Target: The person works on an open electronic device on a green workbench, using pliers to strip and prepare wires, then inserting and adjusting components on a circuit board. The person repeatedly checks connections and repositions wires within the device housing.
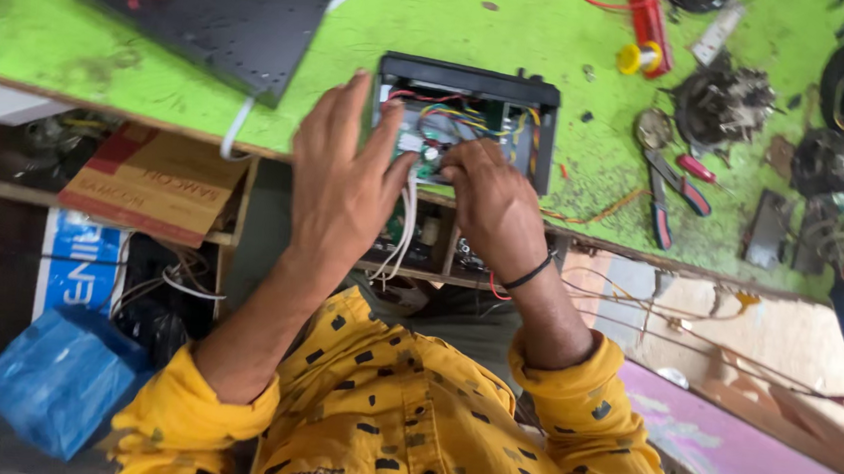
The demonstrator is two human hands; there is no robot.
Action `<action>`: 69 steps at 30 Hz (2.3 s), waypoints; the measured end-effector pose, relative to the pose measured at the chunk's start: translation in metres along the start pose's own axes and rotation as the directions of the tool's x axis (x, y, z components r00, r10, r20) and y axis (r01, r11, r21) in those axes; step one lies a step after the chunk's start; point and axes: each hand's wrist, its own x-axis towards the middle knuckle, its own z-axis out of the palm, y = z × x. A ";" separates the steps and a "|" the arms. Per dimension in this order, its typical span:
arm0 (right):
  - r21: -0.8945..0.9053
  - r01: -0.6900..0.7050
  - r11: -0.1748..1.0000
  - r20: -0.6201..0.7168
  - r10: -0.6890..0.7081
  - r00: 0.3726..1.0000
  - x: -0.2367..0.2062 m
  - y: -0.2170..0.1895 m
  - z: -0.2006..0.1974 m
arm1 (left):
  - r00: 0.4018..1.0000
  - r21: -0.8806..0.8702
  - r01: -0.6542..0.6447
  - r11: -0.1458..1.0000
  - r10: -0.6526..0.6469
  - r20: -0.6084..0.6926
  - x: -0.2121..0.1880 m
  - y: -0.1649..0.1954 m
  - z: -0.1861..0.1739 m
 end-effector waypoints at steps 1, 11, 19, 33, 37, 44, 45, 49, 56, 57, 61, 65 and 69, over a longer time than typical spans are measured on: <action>0.025 0.000 1.000 -0.014 0.000 1.000 -0.113 -0.058 -0.017 | 1.000 -0.038 -0.011 0.999 0.010 -0.026 -0.091 0.059 -0.076; 0.419 -0.074 0.905 -0.041 0.101 0.994 0.002 0.002 -0.105 | 0.957 -0.777 0.287 0.560 -0.194 0.214 0.053 0.090 -0.003; 0.253 -0.040 0.967 -0.338 0.128 0.932 -0.146 0.179 -0.165 | 0.853 -0.814 0.521 0.255 -0.149 0.499 -0.012 0.205 0.042; -0.485 -0.380 0.787 -0.369 0.210 0.905 -0.232 0.353 -0.246 | 0.673 -0.680 0.675 -0.285 -0.140 0.726 -0.102 0.235 0.062; -0.100 -0.368 0.924 -0.588 0.244 0.771 -0.238 0.273 -0.248 | 0.677 -0.700 0.665 -0.262 -0.185 0.712 -0.096 0.246 0.050; 0.917 0.196 0.348 -0.317 0.334 0.888 -0.271 0.138 -0.151 | 0.695 -0.711 0.647 -0.276 -0.170 0.699 -0.095 0.291 0.075; 0.897 0.192 0.398 -0.332 0.321 0.887 -0.276 0.127 -0.136 | 0.698 -0.716 0.644 -0.270 -0.175 0.694 -0.100 0.295 0.071; 0.747 0.145 0.649 -0.432 0.308 0.848 -0.296 0.122 -0.117 | 0.722 -0.744 0.640 -0.194 -0.180 0.668 -0.119 0.315 0.064; 0.513 0.145 0.846 -0.462 0.129 0.877 -0.305 0.131 -0.117 | 0.720 -0.723 0.610 -0.326 -0.154 0.677 -0.138 0.333 0.072; 0.492 0.137 0.859 -0.457 0.121 0.881 -0.307 0.127 -0.116 | 0.728 -0.728 0.598 -0.335 -0.152 0.668 -0.141 0.332 0.070; 0.414 0.087 0.906 -0.442 0.116 0.889 -0.312 0.109 -0.109 | 0.739 -0.739 0.576 -0.350 -0.163 0.653 -0.155 0.325 0.058; 0.431 0.098 0.897 -0.423 0.105 0.900 -0.313 0.116 -0.117 | 0.742 -0.742 0.561 -0.367 -0.176 0.647 -0.157 0.331 0.065; 0.574 0.109 0.812 -0.409 0.169 0.897 -0.324 0.119 -0.122 | 0.717 -0.737 0.610 -0.291 -0.195 0.670 -0.162 0.338 0.067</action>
